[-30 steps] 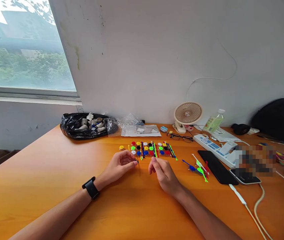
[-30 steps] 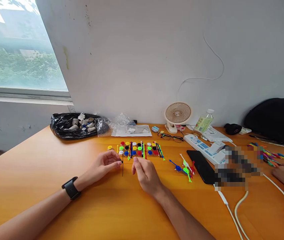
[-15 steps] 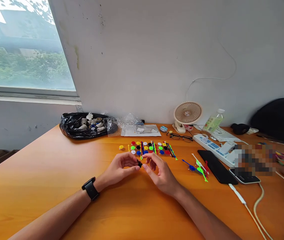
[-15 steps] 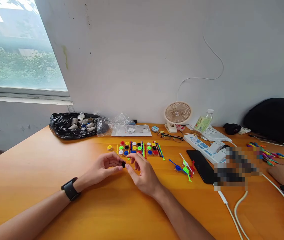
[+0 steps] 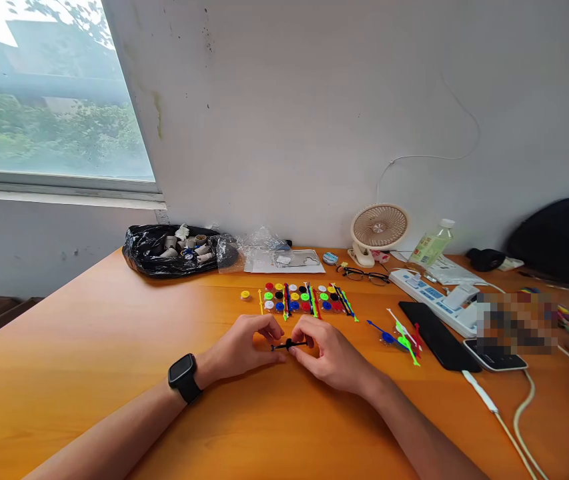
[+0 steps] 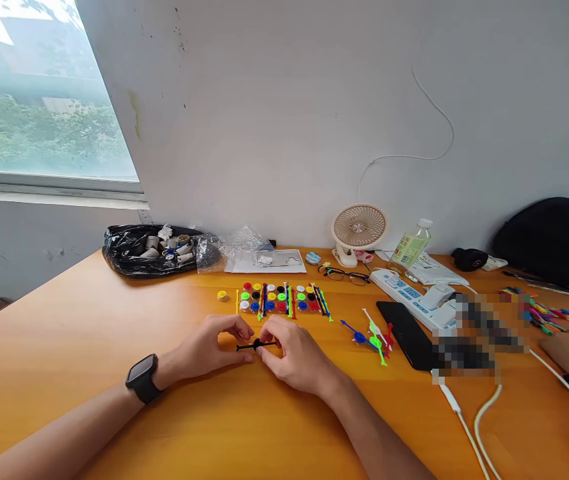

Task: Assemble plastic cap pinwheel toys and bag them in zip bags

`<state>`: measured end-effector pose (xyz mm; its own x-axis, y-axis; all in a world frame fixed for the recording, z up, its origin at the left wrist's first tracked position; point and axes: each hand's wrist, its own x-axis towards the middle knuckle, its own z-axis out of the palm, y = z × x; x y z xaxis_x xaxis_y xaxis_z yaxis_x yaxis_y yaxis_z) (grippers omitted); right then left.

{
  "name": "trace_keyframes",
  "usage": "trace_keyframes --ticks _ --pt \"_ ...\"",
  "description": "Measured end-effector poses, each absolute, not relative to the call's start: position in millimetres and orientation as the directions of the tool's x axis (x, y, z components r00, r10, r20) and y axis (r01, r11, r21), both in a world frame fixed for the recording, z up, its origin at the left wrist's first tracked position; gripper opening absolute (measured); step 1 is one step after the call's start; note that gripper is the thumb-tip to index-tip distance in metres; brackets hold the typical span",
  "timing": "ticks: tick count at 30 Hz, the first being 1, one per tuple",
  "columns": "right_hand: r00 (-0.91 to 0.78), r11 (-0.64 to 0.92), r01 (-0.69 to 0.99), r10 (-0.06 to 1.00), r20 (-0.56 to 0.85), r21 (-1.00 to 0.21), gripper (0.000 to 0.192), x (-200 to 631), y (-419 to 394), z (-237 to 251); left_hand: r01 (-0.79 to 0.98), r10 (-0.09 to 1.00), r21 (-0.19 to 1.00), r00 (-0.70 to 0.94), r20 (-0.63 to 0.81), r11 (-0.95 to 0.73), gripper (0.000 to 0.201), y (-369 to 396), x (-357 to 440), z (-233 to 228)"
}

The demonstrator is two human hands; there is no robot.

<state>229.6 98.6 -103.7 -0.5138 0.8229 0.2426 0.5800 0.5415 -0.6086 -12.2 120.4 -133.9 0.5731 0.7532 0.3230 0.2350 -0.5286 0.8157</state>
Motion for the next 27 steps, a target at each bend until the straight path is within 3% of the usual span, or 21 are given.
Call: trace_keyframes --ticks 3,7,11,15,20,24,27 --pt "-0.505 0.503 0.688 0.849 0.152 -0.524 0.013 237 99 -99 0.401 0.694 0.598 0.594 0.407 -0.694 0.034 122 -19 -124" --pt "-0.443 0.446 0.833 0.892 0.089 -0.328 0.02 251 102 -90 0.535 0.691 0.443 0.479 0.542 -0.719 0.02 138 -32 -123" --pt "-0.259 0.262 0.965 0.964 0.065 -0.027 0.023 275 110 -81 0.664 0.752 0.395 0.414 0.513 -0.635 0.04 159 -47 -137" --pt "-0.032 0.027 0.991 0.999 0.039 0.13 0.003 303 118 -74 0.675 0.786 0.421 0.426 0.447 -0.606 0.032 165 -53 -144" --pt "-0.009 0.0 0.998 0.989 0.146 0.06 0.004 303 120 -74 0.67 0.769 0.398 0.448 0.456 -0.626 0.03 162 -48 -141" --pt "-0.194 0.237 0.96 0.947 0.257 -0.147 0.011 277 115 -81 0.658 0.765 0.405 0.459 0.452 -0.634 0.024 161 -46 -140" --pt "-0.389 0.45 0.823 0.891 0.234 -0.346 0.029 261 110 -88 0.646 0.775 0.438 0.448 0.447 -0.626 0.018 161 -45 -140"
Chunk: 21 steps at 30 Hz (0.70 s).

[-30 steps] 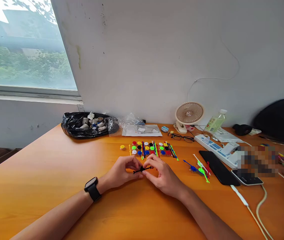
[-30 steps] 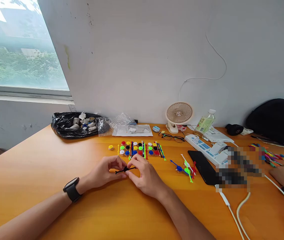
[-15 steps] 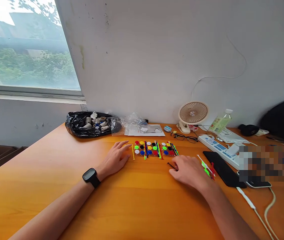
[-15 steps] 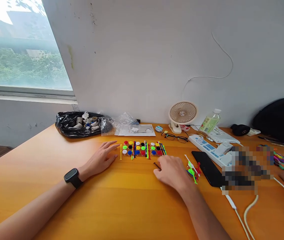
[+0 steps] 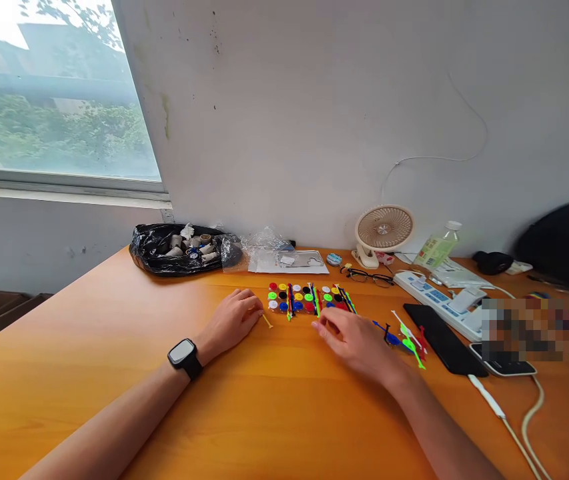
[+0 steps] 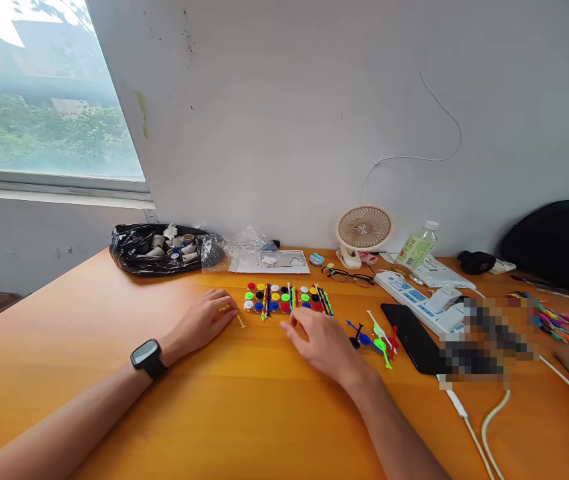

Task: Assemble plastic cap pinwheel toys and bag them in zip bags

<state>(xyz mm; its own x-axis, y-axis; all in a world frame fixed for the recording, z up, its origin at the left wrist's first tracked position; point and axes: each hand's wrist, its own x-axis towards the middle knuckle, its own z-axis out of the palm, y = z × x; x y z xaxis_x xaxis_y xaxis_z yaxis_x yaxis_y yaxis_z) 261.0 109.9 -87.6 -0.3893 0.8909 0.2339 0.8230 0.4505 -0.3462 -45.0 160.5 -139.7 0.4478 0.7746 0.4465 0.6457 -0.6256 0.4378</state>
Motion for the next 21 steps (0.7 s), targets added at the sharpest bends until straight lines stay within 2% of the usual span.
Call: trace_keyframes --ticks 2,4,8,10,14,18,21 --pt "-0.489 0.519 0.732 0.851 0.19 -0.441 0.033 256 107 -92 0.639 0.776 0.449 0.446 0.446 -0.625 0.016 161 -45 -141" --pt "-0.541 0.537 0.692 0.828 0.146 -0.483 0.028 255 106 -95 0.632 0.776 0.457 0.444 0.448 -0.626 0.016 162 -45 -144" --pt "-0.56 0.555 0.668 0.814 0.156 -0.497 0.028 257 106 -96 0.627 0.8 0.508 0.372 0.471 -0.591 0.017 163 -46 -146" --pt "-0.545 0.542 0.633 0.819 0.179 -0.553 0.029 258 106 -94 0.606 0.799 0.541 0.31 0.515 -0.583 0.017 161 -44 -143" --pt "-0.428 0.421 0.503 0.88 0.205 -0.755 0.029 248 104 -94 0.514 0.705 0.523 0.261 0.66 -0.68 0.014 144 -32 -126" --pt "-0.432 0.237 0.226 0.894 0.121 -0.945 0.035 228 98 -104 0.403 0.577 0.424 0.431 0.693 -0.811 0.014 119 -14 -115" --pt "-0.517 0.068 0.019 0.855 0.048 -0.997 0.044 216 93 -112 0.336 0.522 0.399 0.55 0.653 -0.853 0.021 109 -5 -116"
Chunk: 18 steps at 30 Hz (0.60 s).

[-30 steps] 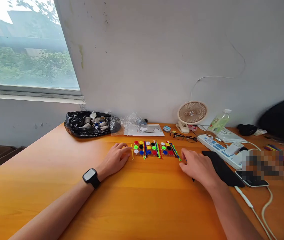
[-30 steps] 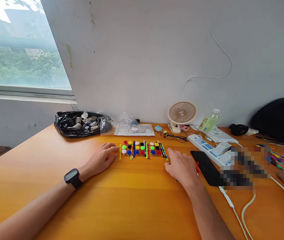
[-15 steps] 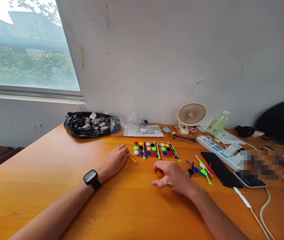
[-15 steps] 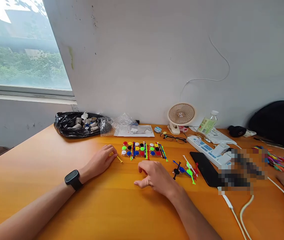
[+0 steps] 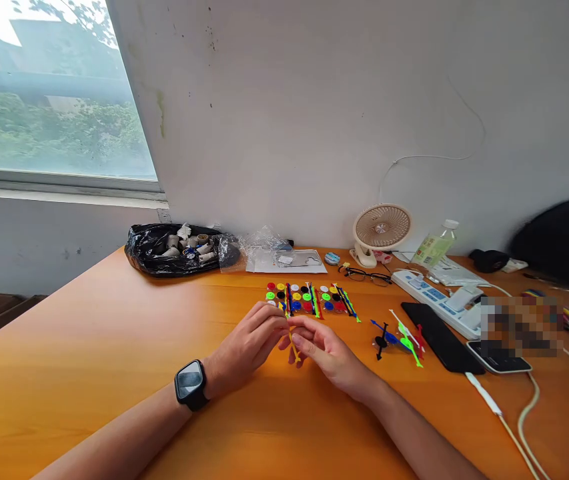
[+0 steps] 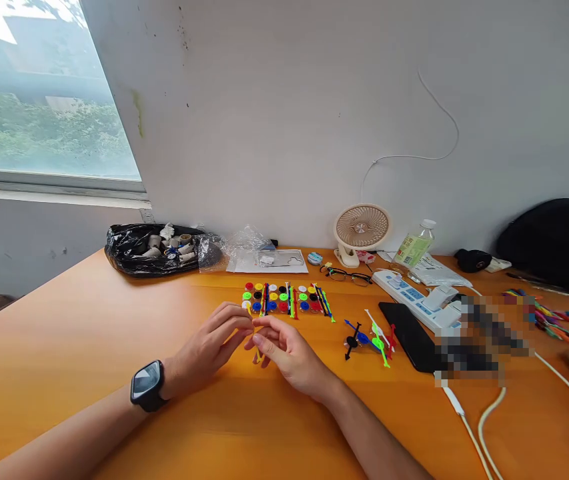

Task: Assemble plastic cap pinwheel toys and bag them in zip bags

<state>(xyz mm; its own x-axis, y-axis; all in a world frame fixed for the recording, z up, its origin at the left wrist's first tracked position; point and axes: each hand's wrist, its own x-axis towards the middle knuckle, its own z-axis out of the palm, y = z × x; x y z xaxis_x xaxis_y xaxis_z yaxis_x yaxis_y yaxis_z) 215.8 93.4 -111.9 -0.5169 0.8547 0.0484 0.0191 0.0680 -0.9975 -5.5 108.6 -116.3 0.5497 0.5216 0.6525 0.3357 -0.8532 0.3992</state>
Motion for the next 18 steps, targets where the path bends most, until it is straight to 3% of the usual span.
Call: trace_keyframes --ticks 4,9,13,18 --pt "-0.481 -0.034 -0.084 0.876 0.011 -0.996 0.048 210 93 -118 0.325 0.515 0.399 0.539 0.666 -0.857 0.023 110 -5 -124" --pt "-0.3 -0.022 -0.087 0.954 0.005 -0.996 0.042 211 99 -117 0.386 0.642 0.522 0.329 0.693 -0.761 0.024 119 -10 -130" --pt "-0.246 -0.034 -0.106 0.969 -0.006 -0.994 0.036 214 101 -115 0.388 0.752 0.647 0.28 0.597 -0.657 0.013 127 -12 -132" --pt "-0.264 -0.108 -0.139 0.962 -0.068 -0.984 0.034 215 99 -113 0.181 0.881 0.867 0.197 0.431 -0.465 0.028 129 -6 -135"
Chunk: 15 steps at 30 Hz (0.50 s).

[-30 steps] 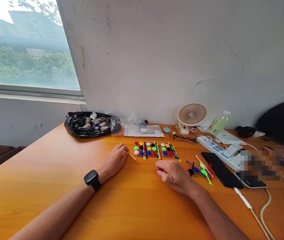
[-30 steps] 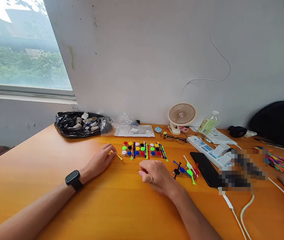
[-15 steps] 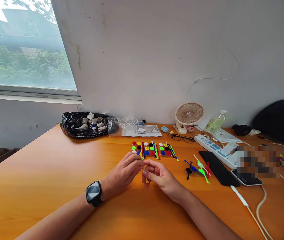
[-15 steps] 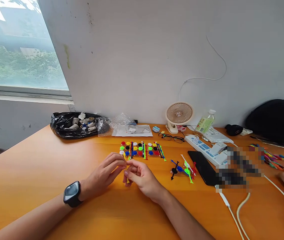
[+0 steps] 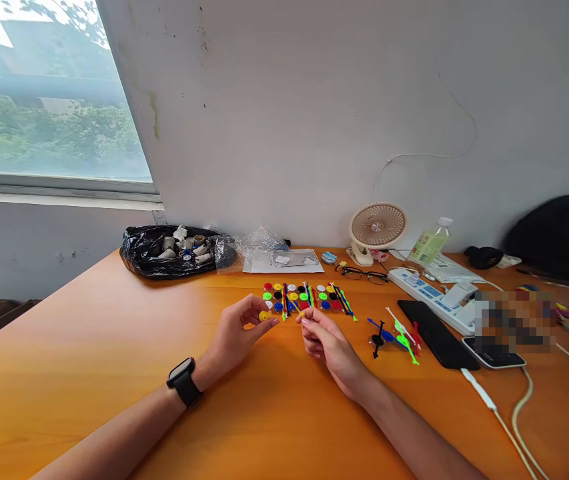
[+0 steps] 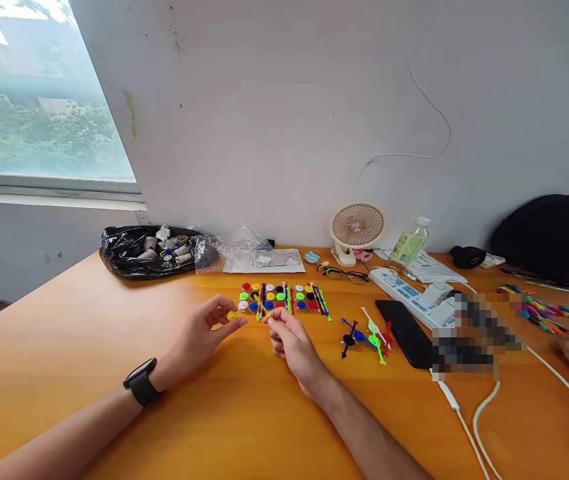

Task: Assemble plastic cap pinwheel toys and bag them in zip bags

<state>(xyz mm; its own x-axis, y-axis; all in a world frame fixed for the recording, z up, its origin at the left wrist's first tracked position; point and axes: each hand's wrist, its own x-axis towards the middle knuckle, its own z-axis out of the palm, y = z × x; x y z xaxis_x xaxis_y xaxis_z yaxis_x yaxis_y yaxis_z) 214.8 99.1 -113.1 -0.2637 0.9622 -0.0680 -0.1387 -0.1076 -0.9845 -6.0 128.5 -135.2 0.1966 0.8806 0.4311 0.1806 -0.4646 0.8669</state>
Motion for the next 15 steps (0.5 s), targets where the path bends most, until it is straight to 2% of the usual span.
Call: trace_keyframes --ticks 3,6,11,15 --pt "-0.285 -0.078 -0.111 0.958 -0.043 -0.991 0.039 214 98 -114 0.01 0.916 0.942 0.236 0.324 -0.335 0.036 126 -2 -135" --pt "-0.327 -0.002 -0.038 0.945 0.01 -0.999 0.04 214 97 -118 -0.08 0.915 0.96 0.291 0.28 -0.269 0.04 124 -1 -135" --pt "-0.38 0.058 0.041 0.924 0.038 -0.997 0.022 215 90 -123 -0.121 0.889 0.965 0.378 0.26 -0.231 0.04 123 1 -139" --pt "-0.355 0.278 0.235 0.917 0.184 -0.931 0.022 214 86 -120 -0.114 0.879 0.968 0.405 0.251 -0.224 0.039 122 1 -141"
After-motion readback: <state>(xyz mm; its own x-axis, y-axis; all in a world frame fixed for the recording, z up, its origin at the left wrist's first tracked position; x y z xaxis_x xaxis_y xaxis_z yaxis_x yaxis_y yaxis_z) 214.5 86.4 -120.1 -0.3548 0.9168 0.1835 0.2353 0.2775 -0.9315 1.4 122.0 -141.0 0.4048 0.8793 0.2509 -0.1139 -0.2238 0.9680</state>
